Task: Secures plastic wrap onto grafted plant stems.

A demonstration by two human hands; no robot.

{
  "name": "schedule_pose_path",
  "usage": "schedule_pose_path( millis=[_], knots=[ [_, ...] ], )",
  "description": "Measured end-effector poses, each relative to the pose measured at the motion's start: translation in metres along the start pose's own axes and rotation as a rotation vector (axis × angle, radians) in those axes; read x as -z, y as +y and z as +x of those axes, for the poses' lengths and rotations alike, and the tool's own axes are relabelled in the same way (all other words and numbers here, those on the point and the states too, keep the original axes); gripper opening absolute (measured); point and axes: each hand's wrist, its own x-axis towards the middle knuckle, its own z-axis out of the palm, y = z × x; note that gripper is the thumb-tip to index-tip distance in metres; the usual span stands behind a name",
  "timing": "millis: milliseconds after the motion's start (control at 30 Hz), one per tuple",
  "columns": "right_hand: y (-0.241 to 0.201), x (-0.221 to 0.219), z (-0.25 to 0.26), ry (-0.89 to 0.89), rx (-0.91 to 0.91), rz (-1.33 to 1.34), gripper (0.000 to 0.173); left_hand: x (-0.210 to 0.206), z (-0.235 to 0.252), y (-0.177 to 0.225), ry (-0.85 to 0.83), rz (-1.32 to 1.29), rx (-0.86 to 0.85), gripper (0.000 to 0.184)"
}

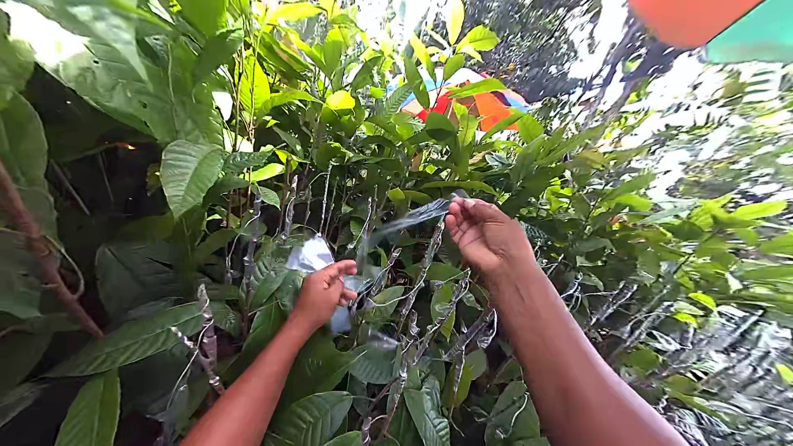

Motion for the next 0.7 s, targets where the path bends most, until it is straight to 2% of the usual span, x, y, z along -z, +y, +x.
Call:
schedule_pose_path(
  millis=[67,133,233,333,500,600,700],
  knots=[
    [-0.006,0.002,-0.003,0.014,-0.010,0.047,0.008,-0.002,0.005,-0.002,-0.120,0.192,0.142,0.047],
    [-0.010,0.002,-0.003,0.014,-0.003,0.089,0.008,-0.005,0.013,-0.003,-0.123,0.155,0.231,0.045],
    [-0.011,0.004,0.002,0.002,0.051,0.156,0.004,-0.003,0.034,-0.005,0.166,0.063,0.188,0.032],
    [-0.009,0.004,0.006,-0.050,0.091,0.194,0.004,0.016,0.066,-0.014,0.477,0.222,0.111,0.031],
    [-0.003,-0.023,-0.011,-0.165,0.078,0.257,0.008,0.054,0.113,-0.017,0.809,0.330,0.179,0.063],
    [0.008,-0.047,-0.023,-0.255,0.035,0.288,0.007,0.068,0.133,-0.023,0.742,0.392,0.236,0.073],
    [0.032,-0.067,-0.019,-0.390,0.041,0.315,0.008,0.073,0.140,-0.029,0.559,0.440,0.145,0.076]
  ],
)
